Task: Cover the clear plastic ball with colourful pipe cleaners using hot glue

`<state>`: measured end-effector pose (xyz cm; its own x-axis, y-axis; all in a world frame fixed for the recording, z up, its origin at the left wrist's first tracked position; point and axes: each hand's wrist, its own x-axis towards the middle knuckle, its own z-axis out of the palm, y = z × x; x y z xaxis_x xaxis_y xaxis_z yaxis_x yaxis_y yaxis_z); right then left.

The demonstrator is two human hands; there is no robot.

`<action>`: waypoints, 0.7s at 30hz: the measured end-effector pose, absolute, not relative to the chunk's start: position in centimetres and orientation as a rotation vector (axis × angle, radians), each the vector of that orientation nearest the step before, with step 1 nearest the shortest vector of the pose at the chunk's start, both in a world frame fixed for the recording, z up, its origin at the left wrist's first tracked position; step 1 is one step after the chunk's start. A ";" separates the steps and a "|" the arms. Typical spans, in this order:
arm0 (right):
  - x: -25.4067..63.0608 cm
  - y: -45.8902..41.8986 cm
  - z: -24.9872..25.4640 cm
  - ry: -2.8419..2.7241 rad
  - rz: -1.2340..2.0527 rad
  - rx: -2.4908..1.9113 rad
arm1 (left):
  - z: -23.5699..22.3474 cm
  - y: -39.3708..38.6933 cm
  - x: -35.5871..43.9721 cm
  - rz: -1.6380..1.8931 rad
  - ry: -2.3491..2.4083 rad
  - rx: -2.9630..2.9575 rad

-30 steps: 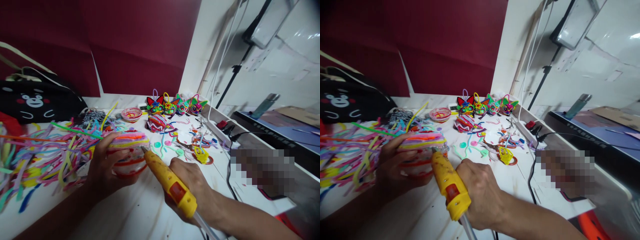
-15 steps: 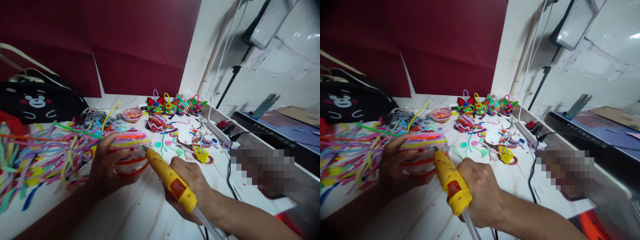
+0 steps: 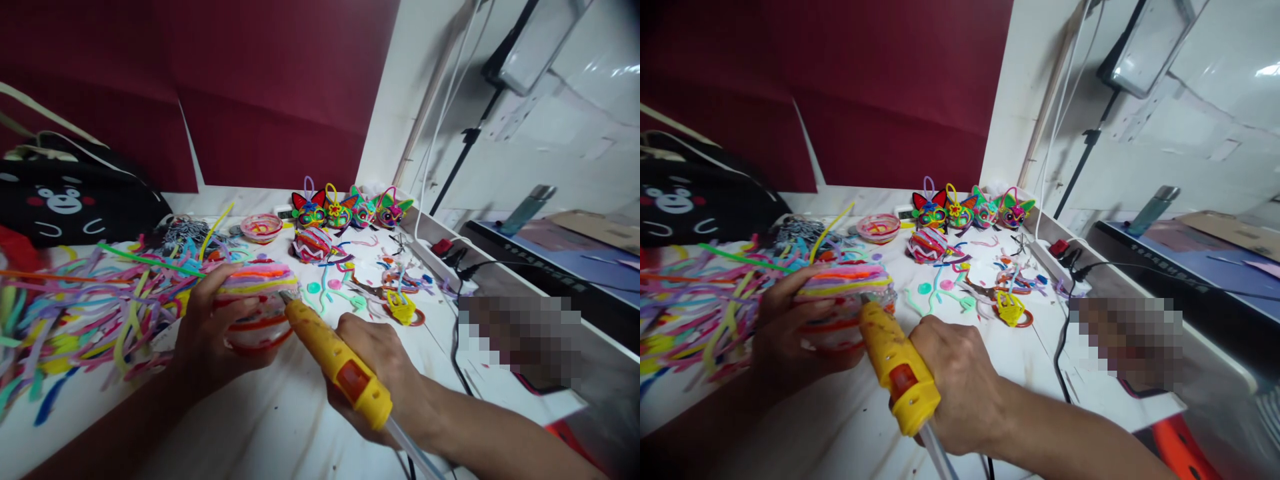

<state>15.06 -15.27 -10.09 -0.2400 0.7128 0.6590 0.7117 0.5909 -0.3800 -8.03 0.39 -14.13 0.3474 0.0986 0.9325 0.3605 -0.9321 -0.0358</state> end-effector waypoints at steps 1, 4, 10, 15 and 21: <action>15.1 -15.3 -10.1 -1.982 0.004 -1.133 | -14.1 0.4 -8.0 -1.612 -0.403 -2.382; 15.0 -15.3 -10.0 -2.001 0.001 -1.153 | -14.0 0.3 -7.9 -1.604 -0.382 -2.389; 14.7 -15.3 -9.9 -1.986 0.006 -1.111 | -14.2 0.3 -7.9 -1.606 -0.393 -2.418; 14.7 -15.4 -9.6 -2.007 -0.026 -1.099 | -14.2 0.3 -8.0 -1.601 -0.394 -2.405; 14.8 -15.4 -10.0 -1.981 -0.026 -1.116 | -14.0 0.3 -8.1 -1.598 -0.398 -2.360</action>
